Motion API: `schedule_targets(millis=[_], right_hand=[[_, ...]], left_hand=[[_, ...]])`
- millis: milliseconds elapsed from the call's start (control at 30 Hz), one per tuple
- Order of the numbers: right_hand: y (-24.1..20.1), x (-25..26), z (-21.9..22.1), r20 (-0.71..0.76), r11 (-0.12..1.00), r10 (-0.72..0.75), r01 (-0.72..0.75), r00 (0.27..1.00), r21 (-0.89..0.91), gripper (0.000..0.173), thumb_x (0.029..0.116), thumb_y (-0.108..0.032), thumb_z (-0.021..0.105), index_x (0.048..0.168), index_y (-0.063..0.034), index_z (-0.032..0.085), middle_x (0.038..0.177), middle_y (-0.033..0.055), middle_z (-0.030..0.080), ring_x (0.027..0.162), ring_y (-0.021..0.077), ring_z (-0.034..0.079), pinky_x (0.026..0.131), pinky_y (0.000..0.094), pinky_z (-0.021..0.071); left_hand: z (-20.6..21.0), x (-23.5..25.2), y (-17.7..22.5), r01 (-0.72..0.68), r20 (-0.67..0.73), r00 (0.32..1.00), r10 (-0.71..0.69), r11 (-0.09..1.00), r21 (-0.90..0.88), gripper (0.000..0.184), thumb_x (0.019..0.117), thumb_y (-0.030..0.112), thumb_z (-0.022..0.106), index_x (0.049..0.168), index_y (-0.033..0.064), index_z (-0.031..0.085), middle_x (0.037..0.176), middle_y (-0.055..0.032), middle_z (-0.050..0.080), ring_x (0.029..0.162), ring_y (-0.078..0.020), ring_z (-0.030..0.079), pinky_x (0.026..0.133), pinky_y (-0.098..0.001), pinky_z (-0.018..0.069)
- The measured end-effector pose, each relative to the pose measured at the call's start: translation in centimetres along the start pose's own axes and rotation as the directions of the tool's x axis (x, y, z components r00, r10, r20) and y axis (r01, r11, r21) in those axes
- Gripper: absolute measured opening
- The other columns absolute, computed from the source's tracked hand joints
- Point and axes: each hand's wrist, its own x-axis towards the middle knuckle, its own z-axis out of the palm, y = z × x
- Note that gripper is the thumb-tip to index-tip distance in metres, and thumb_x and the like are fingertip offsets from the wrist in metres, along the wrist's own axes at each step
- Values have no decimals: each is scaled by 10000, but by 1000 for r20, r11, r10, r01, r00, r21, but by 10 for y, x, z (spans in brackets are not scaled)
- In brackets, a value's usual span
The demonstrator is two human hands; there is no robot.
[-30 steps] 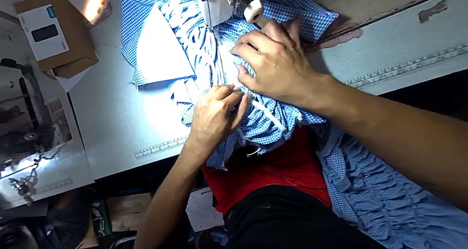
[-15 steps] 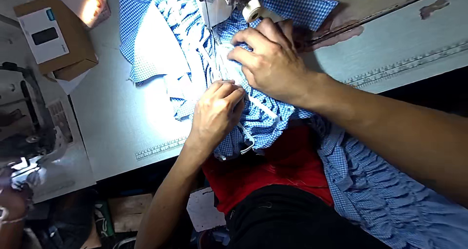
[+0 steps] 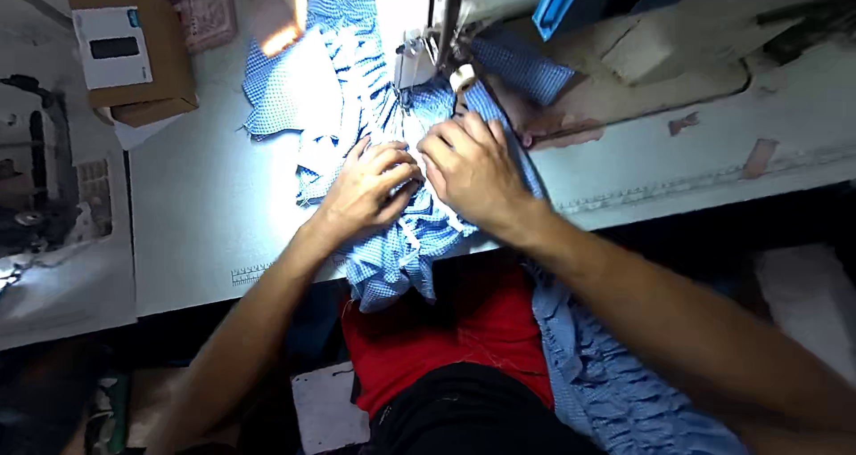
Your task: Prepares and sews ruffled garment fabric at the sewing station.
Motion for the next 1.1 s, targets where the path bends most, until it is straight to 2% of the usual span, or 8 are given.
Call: schedule_targets(millis=[133,167,233,333,467,600,800,1100], right_hand=[[8,-12,-5,62,1000,10,-10,998,5,315,1041,-219,499,1282,-177,698,1366,64,642,1156,374,585,862,574,455],[8,-14,-9,89,1000,-4,5,996,-8,334,1043,-209,497,1319,-177,682,1404,61,622,1179,378,579,869,588,461],[11,-7,-10,94,999,-19,22,995,-36,342,1042,-219,497,1329,-181,678,1397,66,622,1197,384,573,883,603,460],[13,-8,-6,78,999,-12,15,997,-39,342,1043,-270,504,1289,-144,705,1383,93,632,1178,394,583,884,620,459],[18,-9,-1,52,1000,0,2,999,-30,347,1053,-294,500,1289,-117,681,1371,64,649,1163,327,610,938,563,463],[16,-7,-3,70,1000,-10,12,998,-25,348,1043,-188,449,1289,-88,674,1366,99,649,1168,347,608,953,560,462],[15,1,-7,76,998,8,-3,997,-64,347,1019,-210,472,1259,-91,693,1361,82,658,1182,355,600,948,565,458],[1,0,-16,155,998,55,-48,986,-47,370,997,-112,497,1334,-86,647,1396,134,620,1234,433,563,916,618,477]], left_hand=[[-48,15,-87,289,124,934,-334,915,282,580,1067,500,352,1543,189,467,1581,-93,475,1481,-340,406,1188,-617,290],[-57,23,-89,384,133,887,-442,867,317,531,1058,461,365,1530,252,492,1567,-44,506,1476,-352,410,1175,-681,250],[-64,49,-52,527,-28,840,-541,804,276,345,938,268,552,1224,217,738,1228,-110,725,1215,-398,627,1023,-704,402],[-14,42,29,391,-398,860,-318,913,115,214,878,243,623,964,103,759,937,-103,717,945,-286,696,825,-486,552],[37,12,51,257,-208,947,-246,966,29,691,941,658,524,1343,117,677,1276,-61,713,1272,-253,613,1155,-490,399],[31,4,41,195,-150,971,-186,980,42,477,942,486,614,1246,145,750,1322,-63,701,1338,-309,562,1155,-448,405],[42,-1,49,31,-307,951,-31,1000,-7,138,902,43,627,897,45,764,935,-103,756,1042,-270,720,933,-400,560],[34,-38,76,63,-156,984,-86,987,-148,229,999,140,600,1123,53,772,1208,-98,749,1248,-225,661,1108,-351,494]])
